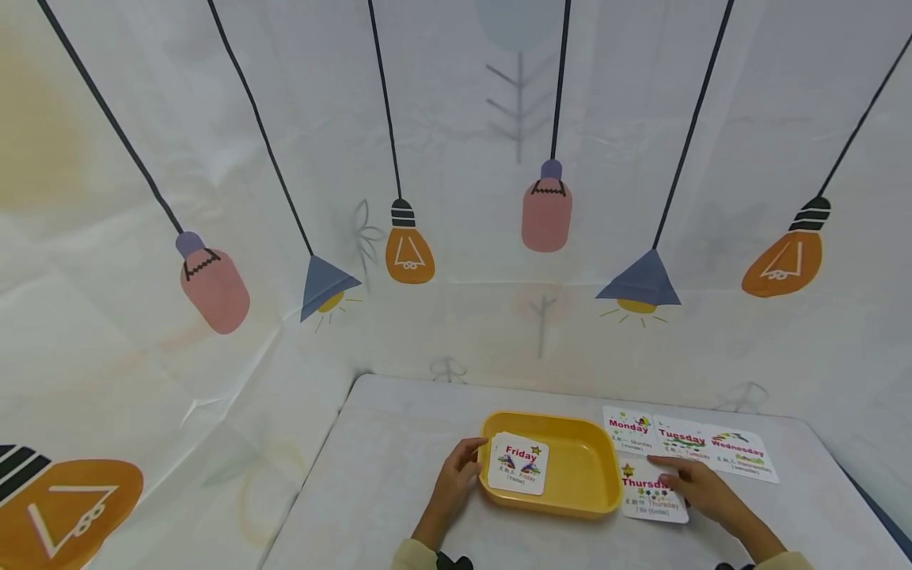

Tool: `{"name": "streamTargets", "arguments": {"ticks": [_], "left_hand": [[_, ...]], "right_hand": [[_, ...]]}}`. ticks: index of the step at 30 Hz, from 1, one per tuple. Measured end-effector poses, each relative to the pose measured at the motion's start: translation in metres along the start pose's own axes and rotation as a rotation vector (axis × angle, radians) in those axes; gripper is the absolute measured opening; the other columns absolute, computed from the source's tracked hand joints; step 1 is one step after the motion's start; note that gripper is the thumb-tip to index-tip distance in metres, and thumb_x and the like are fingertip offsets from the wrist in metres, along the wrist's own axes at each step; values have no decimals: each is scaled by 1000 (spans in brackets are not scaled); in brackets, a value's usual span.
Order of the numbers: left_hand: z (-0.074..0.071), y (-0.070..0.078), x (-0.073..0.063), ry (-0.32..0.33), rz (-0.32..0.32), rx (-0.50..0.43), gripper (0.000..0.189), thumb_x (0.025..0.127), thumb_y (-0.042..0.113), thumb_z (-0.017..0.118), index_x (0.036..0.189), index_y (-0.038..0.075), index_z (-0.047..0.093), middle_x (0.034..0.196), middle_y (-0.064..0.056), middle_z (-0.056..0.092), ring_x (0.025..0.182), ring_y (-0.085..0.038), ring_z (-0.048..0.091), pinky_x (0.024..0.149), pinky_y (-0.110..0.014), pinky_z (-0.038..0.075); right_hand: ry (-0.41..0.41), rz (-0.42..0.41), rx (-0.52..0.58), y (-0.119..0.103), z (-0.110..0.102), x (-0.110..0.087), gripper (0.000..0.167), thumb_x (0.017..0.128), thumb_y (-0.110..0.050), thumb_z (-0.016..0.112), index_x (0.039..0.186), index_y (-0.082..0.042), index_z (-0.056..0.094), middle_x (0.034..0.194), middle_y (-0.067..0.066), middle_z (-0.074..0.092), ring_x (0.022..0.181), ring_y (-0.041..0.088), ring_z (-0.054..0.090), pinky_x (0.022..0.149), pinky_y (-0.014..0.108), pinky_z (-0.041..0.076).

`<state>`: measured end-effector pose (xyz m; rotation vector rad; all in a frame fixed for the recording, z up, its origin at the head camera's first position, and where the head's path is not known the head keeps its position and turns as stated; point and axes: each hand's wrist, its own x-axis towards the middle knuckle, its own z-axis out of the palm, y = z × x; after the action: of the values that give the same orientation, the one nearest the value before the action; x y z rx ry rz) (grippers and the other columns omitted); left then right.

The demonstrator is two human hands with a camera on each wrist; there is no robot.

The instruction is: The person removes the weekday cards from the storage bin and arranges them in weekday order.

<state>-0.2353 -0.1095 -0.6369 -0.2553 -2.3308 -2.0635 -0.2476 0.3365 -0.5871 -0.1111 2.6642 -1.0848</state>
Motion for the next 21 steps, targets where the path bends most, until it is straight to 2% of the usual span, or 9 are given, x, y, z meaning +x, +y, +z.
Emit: {"name": "streamTargets", "arguments": {"ticks": [2, 6, 8, 10, 14, 16, 19, 21], "left_hand": [[0, 0, -1, 0, -5, -5, 39, 96, 7, 50, 132, 17, 59, 142, -3, 57, 140, -26, 48, 112, -27, 42], [1, 0, -1, 7, -24, -1, 38, 96, 8, 50, 132, 19, 60, 142, -2, 58, 140, -26, 48, 116, -45, 39], [1, -1, -1, 11, -25, 8, 38, 96, 8, 50, 132, 19, 60, 142, -2, 58, 140, -27, 48, 115, -47, 39], [1, -1, -1, 15, -20, 23, 38, 96, 9, 50, 132, 19, 60, 142, -4, 58, 139, -28, 49, 115, -48, 40], [1, -2, -2, 16, -17, 38, 38, 97, 10, 49, 132, 19, 60, 143, -5, 58, 138, -30, 50, 113, -48, 42], [1, -2, -3, 15, -17, 40, 38, 97, 11, 49, 132, 19, 60, 143, -5, 58, 138, -30, 50, 113, -48, 42], [0, 0, -2, 11, -13, 36, 38, 97, 10, 49, 132, 20, 60, 142, -4, 58, 138, -29, 50, 113, -48, 42], [0, 1, -1, 8, -1, 34, 38, 96, 10, 49, 132, 19, 60, 141, -4, 59, 138, -30, 50, 113, -48, 42]], "right_hand": [[4, 15, -8, 0, 3, 0, 46, 95, -26, 64, 136, -4, 61, 120, 16, 65, 83, 13, 49, 67, 23, 41], [18, 26, -16, -1, 7, 0, 43, 95, -20, 64, 135, -4, 61, 86, 6, 58, 72, 13, 46, 59, 23, 38], [28, 32, -29, 0, 10, 1, 42, 95, -19, 64, 134, -4, 62, 79, 2, 51, 68, 14, 44, 57, 23, 37], [35, 43, -40, 3, 12, 3, 42, 95, -19, 64, 134, -5, 62, 79, 2, 52, 67, 15, 45, 56, 23, 38], [32, 63, -70, 9, 18, 7, 42, 95, -22, 64, 134, -7, 63, 86, 5, 59, 69, 17, 46, 59, 26, 40], [35, 54, -97, 10, 20, 8, 41, 95, -24, 64, 133, -8, 63, 100, 13, 66, 73, 17, 50, 64, 29, 43], [44, 0, -165, 9, 21, 8, 41, 94, -27, 66, 131, -10, 64, 123, 26, 64, 88, 22, 58, 79, 44, 54], [51, -20, -205, 7, 21, 9, 40, 93, -28, 67, 130, -11, 65, 135, 29, 58, 99, 27, 61, 91, 57, 53]]}}
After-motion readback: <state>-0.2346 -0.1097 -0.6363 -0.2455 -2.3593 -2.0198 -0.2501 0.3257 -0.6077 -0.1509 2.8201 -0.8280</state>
